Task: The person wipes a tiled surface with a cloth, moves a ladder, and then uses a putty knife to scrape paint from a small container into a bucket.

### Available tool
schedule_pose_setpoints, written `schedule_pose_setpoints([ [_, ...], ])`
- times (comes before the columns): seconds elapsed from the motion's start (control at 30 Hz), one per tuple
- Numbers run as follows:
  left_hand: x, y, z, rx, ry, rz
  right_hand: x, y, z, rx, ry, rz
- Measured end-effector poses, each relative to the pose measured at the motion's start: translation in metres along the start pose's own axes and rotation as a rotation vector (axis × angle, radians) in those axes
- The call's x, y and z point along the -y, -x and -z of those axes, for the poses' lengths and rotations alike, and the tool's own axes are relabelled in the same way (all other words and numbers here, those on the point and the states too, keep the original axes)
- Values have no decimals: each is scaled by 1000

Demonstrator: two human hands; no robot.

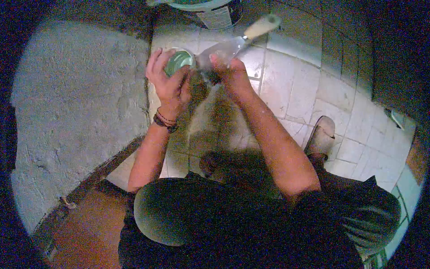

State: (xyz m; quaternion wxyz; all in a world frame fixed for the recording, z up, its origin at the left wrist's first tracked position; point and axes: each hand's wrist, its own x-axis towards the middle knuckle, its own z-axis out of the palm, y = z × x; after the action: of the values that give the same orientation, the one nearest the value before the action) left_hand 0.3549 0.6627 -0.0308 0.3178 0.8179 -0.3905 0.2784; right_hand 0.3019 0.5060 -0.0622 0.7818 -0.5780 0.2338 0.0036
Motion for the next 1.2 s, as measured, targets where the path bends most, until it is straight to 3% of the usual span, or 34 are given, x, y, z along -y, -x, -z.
schedule_pose_setpoints([
  [0.13, -7, 8, -8, -42, 3, -22, -3, -17, 3, 96, 1, 48],
  [0.37, -4, 18, -20, -68, 1, -59, -7, -4, 7, 64, 96, 55],
  [0.47, -5, 19, -24, -117, 8, -65, -7, 5, 9, 48, -3, -48],
  [0.57, -10, 19, -24, -111, 35, 5, -10, 15, 14, 1, 121, -101],
  [0.77, -9, 23, -24, -136, 64, -18, -20, 23, 11, -2, -44, -81],
  [0.97, -8, 27, -23, -107, 69, -20, -9, -3, 8, -26, 96, -20],
  [1.03, -13, 28, -23, -92, 83, 10, -1, -15, 7, 84, 38, 71],
  [1.07, -12, 28, -24, -92, 82, 10, 5, -14, 5, 116, 68, 19],
  [1.2, -9, 26, -27, -117, 86, -6, -21, -10, 15, 105, 130, 93],
])
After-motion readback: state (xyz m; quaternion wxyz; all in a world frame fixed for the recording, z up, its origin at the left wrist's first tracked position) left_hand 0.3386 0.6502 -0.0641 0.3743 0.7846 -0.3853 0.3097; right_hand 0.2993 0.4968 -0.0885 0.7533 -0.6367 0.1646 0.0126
